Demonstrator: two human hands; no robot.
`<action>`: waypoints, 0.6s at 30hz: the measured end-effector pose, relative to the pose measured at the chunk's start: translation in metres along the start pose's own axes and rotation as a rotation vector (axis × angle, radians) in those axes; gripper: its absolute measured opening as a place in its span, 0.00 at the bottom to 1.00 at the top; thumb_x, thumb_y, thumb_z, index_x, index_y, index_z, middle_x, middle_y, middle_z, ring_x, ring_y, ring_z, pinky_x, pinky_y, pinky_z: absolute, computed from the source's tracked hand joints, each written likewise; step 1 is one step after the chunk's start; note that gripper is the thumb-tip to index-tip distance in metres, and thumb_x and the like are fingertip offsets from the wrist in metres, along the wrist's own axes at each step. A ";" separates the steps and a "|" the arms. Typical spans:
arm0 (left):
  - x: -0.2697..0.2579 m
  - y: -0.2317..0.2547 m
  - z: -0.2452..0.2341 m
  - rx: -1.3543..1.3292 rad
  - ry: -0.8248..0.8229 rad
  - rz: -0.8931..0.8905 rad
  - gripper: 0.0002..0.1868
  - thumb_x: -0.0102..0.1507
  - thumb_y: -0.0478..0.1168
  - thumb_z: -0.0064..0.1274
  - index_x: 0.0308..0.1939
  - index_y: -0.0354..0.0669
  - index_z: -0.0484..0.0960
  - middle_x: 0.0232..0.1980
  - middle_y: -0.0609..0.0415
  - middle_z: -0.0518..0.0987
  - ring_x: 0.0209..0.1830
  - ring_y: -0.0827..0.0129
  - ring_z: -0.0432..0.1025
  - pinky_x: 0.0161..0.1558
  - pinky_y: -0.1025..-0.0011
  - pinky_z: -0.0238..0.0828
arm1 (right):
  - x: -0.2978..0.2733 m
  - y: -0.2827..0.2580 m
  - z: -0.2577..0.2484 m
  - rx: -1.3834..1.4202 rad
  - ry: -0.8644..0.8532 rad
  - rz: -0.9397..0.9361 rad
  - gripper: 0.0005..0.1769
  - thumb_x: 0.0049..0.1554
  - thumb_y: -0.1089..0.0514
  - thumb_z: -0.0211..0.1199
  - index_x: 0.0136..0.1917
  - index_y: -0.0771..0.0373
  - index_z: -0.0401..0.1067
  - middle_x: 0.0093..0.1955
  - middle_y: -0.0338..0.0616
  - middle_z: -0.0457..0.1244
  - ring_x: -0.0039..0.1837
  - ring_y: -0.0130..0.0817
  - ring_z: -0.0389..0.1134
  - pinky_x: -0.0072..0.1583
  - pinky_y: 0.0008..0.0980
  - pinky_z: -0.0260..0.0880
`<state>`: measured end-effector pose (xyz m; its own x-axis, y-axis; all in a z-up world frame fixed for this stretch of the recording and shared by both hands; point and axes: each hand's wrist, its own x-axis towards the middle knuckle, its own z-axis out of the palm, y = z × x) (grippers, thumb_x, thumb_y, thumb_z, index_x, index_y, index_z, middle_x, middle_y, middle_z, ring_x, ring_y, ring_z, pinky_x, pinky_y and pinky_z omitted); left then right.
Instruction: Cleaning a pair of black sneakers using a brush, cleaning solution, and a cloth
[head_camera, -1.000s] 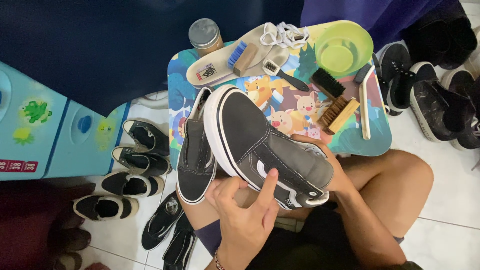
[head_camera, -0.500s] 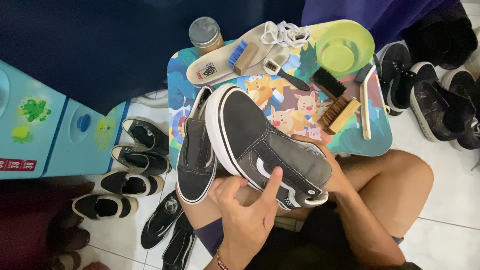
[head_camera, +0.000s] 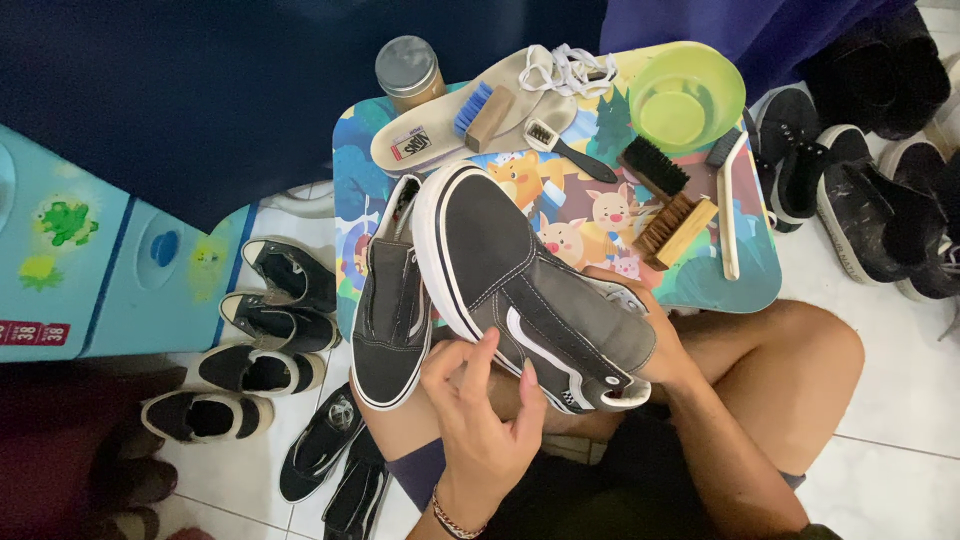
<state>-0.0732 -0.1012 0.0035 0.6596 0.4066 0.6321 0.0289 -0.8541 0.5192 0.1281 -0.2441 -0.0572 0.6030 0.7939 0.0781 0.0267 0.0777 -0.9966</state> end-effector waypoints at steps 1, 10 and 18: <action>0.000 0.000 0.000 -0.008 -0.009 -0.024 0.32 0.72 0.37 0.65 0.78 0.36 0.70 0.64 0.38 0.68 0.61 0.44 0.74 0.71 0.47 0.78 | 0.000 -0.001 0.000 0.014 -0.008 -0.008 0.21 0.65 0.39 0.69 0.54 0.58 0.76 0.52 0.33 0.68 0.53 0.22 0.65 0.56 0.26 0.65; 0.010 0.003 -0.001 0.143 -0.008 -0.014 0.26 0.73 0.40 0.60 0.76 0.38 0.80 0.64 0.40 0.67 0.62 0.49 0.71 0.70 0.47 0.76 | 0.002 -0.010 0.004 -0.084 -0.006 -0.008 0.21 0.67 0.36 0.65 0.52 0.56 0.73 0.50 0.32 0.66 0.53 0.23 0.63 0.56 0.29 0.63; 0.014 0.010 0.002 0.178 -0.088 0.123 0.18 0.77 0.40 0.52 0.69 0.46 0.87 0.74 0.41 0.76 0.81 0.36 0.70 0.84 0.25 0.58 | 0.001 -0.022 0.010 -0.139 0.047 -0.054 0.23 0.73 0.39 0.58 0.43 0.55 0.64 0.43 0.30 0.56 0.46 0.23 0.55 0.48 0.32 0.54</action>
<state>-0.0624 -0.1046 0.0158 0.7290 0.2726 0.6279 0.0713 -0.9425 0.3265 0.1199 -0.2393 -0.0351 0.6340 0.7618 0.1332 0.1679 0.0325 -0.9853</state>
